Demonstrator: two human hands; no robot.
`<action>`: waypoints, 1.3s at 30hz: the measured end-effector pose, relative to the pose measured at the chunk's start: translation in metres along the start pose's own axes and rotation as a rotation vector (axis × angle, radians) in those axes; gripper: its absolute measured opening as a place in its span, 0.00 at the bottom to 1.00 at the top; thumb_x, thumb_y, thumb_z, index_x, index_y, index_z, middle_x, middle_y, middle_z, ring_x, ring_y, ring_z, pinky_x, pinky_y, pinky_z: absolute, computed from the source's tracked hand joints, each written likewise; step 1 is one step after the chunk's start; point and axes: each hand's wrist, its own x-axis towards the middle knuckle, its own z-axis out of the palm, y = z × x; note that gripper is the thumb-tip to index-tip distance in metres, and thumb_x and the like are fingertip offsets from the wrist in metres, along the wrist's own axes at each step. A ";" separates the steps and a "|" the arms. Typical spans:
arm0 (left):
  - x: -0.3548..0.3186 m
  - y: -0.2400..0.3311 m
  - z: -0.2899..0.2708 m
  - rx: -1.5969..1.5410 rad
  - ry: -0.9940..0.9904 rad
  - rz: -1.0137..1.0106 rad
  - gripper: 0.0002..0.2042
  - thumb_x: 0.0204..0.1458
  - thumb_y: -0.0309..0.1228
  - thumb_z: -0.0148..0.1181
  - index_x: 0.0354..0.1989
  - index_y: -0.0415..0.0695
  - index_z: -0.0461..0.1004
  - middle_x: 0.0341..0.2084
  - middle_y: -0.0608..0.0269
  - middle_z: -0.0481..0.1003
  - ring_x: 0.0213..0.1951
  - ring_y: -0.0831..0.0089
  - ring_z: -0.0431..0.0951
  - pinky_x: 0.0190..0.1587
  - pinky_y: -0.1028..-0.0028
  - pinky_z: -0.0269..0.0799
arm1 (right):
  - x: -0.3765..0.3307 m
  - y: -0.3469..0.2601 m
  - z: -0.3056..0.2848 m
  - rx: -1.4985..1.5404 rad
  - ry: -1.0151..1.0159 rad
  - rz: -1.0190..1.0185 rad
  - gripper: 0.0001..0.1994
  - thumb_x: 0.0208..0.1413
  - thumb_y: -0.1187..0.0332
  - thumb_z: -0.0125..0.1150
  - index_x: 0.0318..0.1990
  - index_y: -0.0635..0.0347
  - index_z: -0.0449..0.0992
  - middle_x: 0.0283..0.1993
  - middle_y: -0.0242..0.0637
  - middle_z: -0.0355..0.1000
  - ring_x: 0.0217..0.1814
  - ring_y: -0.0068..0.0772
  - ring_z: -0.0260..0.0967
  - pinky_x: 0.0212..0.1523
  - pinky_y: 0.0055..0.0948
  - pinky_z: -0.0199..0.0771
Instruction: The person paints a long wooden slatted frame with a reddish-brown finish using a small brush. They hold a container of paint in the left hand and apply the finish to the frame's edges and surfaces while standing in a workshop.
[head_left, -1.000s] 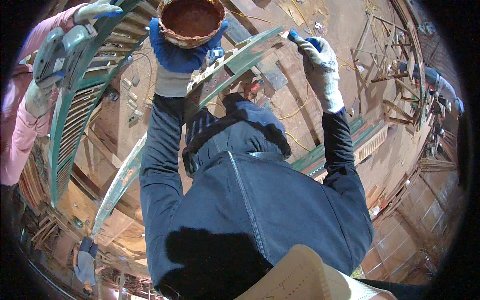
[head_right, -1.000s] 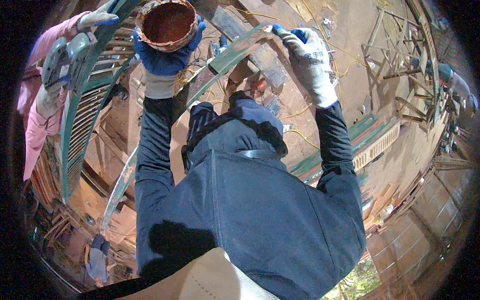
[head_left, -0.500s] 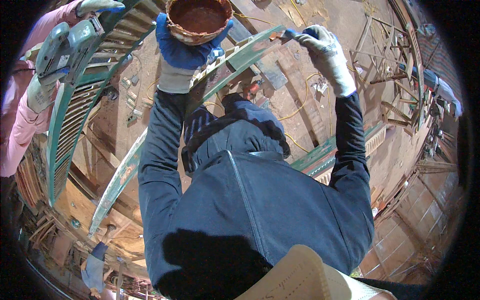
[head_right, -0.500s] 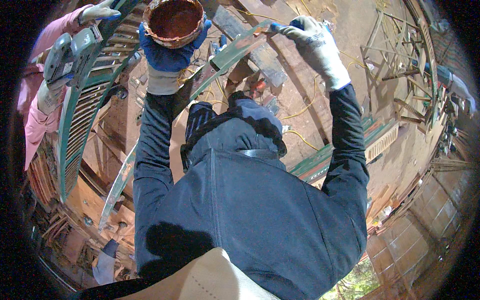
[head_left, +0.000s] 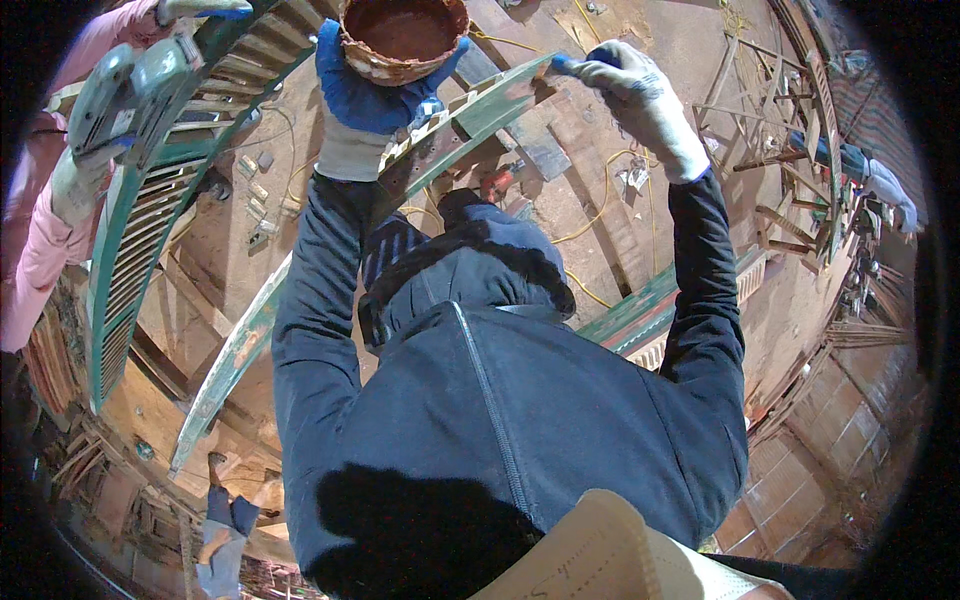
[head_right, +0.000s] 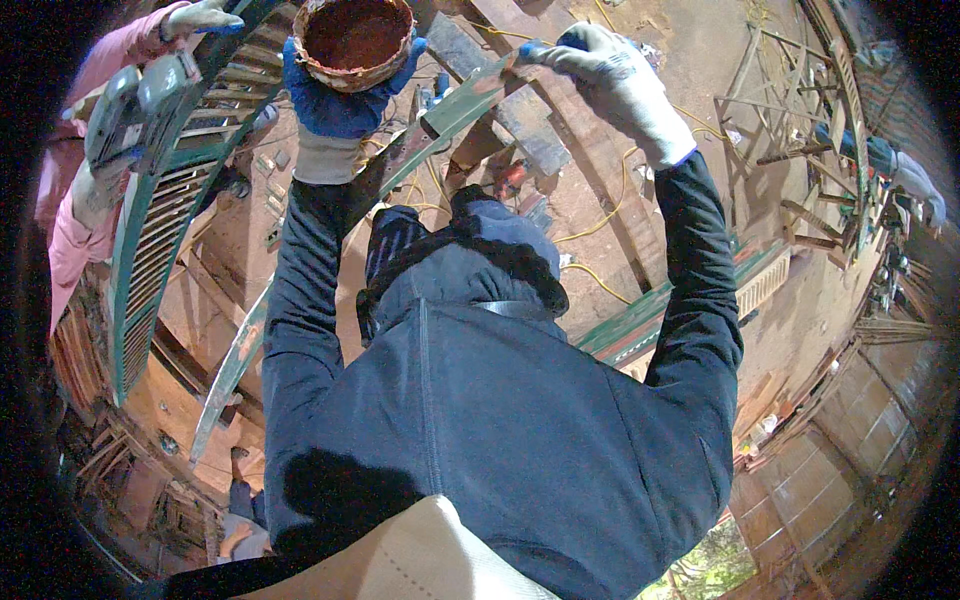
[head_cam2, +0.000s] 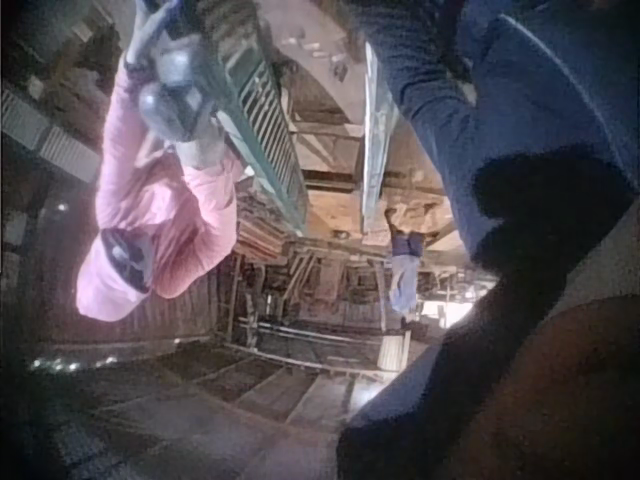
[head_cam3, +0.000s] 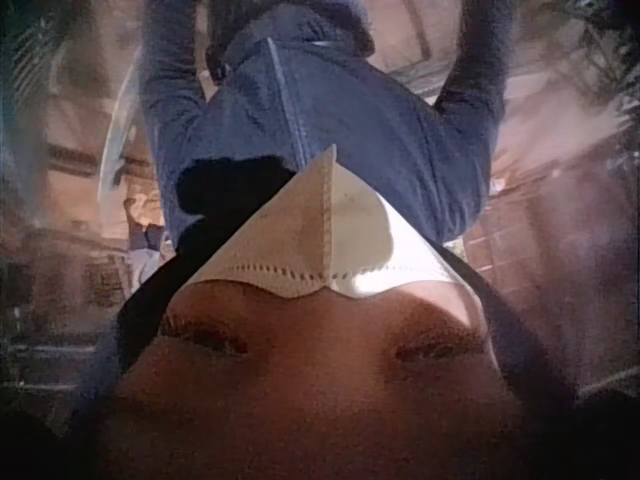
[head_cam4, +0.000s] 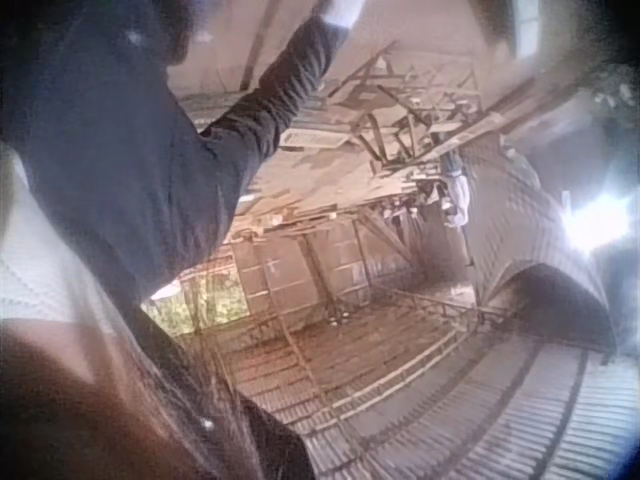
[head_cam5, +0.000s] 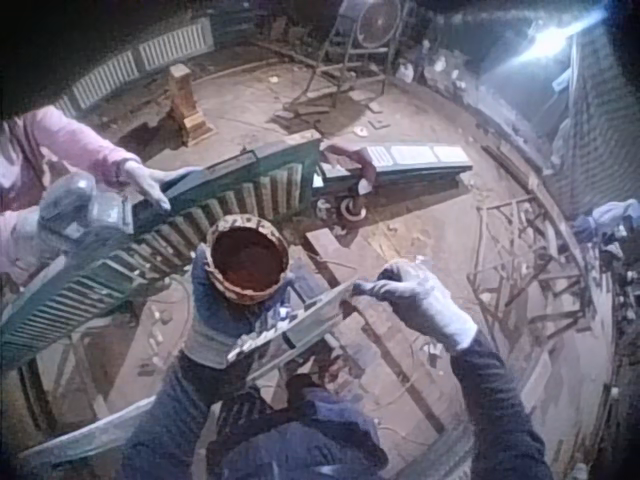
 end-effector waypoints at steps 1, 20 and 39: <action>0.000 -0.001 0.000 0.000 -0.002 0.001 0.35 0.60 0.66 0.49 0.68 0.57 0.67 0.64 0.58 0.72 0.63 0.52 0.73 0.64 0.38 0.69 | -0.004 0.000 0.001 -0.033 -0.021 0.009 0.17 0.50 0.81 0.64 0.46 0.48 0.82 0.38 0.38 0.73 0.38 0.44 0.72 0.37 0.39 0.73; 0.003 -0.001 -0.003 0.018 -0.011 0.020 0.33 0.61 0.65 0.49 0.68 0.57 0.67 0.63 0.59 0.72 0.63 0.52 0.73 0.63 0.39 0.70 | -0.029 0.014 -0.002 -0.132 -0.052 0.157 0.19 0.53 0.81 0.61 0.50 0.47 0.82 0.37 0.39 0.73 0.37 0.44 0.74 0.38 0.38 0.74; 0.007 -0.002 -0.006 -0.037 -0.125 0.010 0.34 0.62 0.63 0.49 0.69 0.54 0.66 0.65 0.55 0.70 0.64 0.49 0.72 0.63 0.39 0.70 | -0.014 -0.019 -0.011 -0.097 -0.129 0.167 0.23 0.57 0.78 0.60 0.57 0.39 0.81 0.37 0.37 0.71 0.35 0.43 0.72 0.36 0.38 0.73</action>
